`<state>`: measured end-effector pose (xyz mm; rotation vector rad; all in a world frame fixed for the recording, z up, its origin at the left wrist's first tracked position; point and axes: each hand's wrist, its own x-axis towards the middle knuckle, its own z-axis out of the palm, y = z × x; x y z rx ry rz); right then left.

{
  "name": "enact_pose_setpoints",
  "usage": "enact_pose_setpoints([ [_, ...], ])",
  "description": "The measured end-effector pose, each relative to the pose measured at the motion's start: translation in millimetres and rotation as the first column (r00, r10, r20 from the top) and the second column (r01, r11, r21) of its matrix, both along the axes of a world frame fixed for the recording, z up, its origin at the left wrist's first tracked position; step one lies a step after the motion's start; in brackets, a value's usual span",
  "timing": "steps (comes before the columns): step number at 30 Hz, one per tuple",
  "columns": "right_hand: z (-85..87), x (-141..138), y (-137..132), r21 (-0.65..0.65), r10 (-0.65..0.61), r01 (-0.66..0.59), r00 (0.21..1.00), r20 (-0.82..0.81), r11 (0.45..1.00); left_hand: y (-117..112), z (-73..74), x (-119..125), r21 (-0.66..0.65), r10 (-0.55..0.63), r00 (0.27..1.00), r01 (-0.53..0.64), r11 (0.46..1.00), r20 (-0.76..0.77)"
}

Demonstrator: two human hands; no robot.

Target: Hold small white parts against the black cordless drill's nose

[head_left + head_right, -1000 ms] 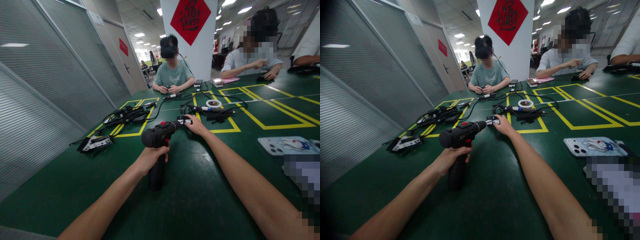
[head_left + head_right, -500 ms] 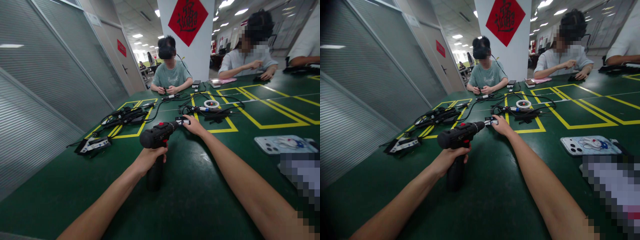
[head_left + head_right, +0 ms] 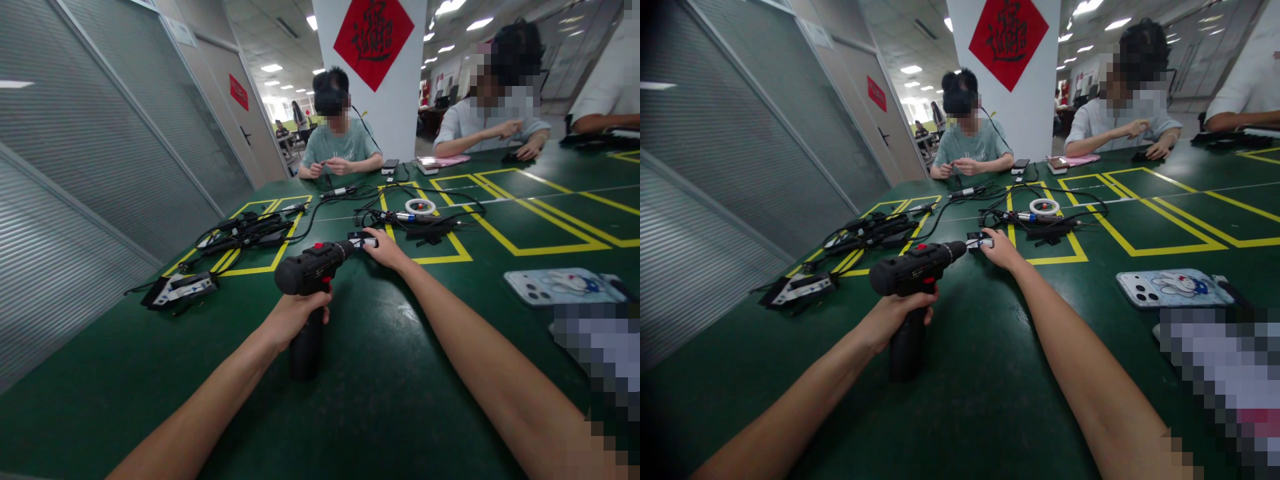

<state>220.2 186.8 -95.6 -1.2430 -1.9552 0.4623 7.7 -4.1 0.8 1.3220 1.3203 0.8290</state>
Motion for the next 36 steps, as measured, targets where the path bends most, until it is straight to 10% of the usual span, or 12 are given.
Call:
enact_pose_setpoints([
  [36,-4.1,1.3,3.7,0.015,0.009,-0.009,1.0,-0.004,1.0,0.2,-1.2,1.7,0.011,0.013,1.0,-0.013,1.0,0.006],
])
